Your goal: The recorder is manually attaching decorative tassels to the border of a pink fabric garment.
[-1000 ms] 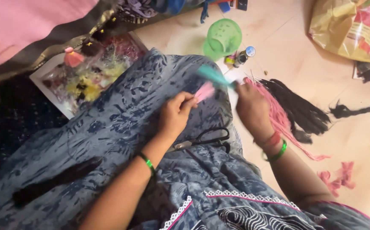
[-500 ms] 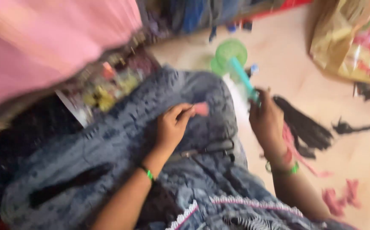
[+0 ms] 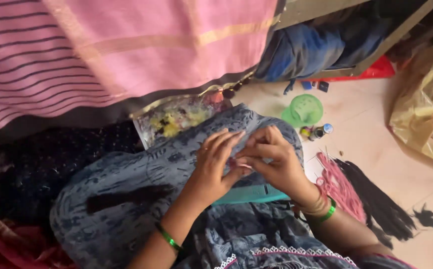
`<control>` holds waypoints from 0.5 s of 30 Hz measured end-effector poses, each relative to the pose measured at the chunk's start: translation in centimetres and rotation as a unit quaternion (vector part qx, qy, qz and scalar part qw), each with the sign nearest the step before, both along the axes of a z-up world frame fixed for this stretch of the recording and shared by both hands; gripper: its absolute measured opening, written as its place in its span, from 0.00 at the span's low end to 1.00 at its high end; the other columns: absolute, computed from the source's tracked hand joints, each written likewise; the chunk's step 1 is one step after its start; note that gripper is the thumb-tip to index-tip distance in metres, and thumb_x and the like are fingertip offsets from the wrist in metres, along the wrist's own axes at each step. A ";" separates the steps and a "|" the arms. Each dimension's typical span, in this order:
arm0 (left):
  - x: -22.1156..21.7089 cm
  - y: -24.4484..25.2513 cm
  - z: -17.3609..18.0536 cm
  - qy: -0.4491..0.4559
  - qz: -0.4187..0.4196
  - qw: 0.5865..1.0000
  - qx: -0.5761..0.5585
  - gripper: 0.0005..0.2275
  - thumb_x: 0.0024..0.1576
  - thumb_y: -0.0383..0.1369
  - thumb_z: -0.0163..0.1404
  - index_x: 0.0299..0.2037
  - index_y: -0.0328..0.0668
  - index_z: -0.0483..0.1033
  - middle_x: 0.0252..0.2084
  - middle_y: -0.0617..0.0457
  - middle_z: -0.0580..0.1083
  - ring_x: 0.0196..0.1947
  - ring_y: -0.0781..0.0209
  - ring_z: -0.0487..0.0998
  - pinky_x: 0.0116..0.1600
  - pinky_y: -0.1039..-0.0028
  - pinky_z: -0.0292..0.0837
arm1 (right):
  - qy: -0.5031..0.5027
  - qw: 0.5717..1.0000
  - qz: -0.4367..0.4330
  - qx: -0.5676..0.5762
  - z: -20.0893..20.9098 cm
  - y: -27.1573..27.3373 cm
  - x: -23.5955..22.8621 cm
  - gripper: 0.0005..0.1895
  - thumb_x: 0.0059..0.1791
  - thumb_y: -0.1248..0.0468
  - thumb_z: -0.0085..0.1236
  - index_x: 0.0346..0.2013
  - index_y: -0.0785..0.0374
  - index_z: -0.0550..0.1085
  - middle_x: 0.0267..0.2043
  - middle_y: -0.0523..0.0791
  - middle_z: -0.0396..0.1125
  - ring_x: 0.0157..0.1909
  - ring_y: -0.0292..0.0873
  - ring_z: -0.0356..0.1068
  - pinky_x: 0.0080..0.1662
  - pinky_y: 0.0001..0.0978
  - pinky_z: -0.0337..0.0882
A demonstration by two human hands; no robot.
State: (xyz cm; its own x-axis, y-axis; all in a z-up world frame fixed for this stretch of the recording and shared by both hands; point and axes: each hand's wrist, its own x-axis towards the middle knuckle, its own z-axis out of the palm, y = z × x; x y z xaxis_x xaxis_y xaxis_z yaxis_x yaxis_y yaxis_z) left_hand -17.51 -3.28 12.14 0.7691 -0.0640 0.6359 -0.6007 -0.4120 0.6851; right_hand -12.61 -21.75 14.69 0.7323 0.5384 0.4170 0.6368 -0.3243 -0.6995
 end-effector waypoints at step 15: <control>5.1 3.5 0.7 0.143 0.084 0.940 -0.299 0.16 0.54 0.36 0.60 0.49 0.42 0.71 0.50 0.60 0.75 0.55 0.64 0.74 0.58 0.71 0.69 | 0.231 0.960 -0.042 0.152 1.3 0.1 5.4 0.06 0.57 0.68 0.48 0.46 0.69 0.70 0.33 0.47 0.71 0.27 0.34 0.70 0.26 0.23 0.67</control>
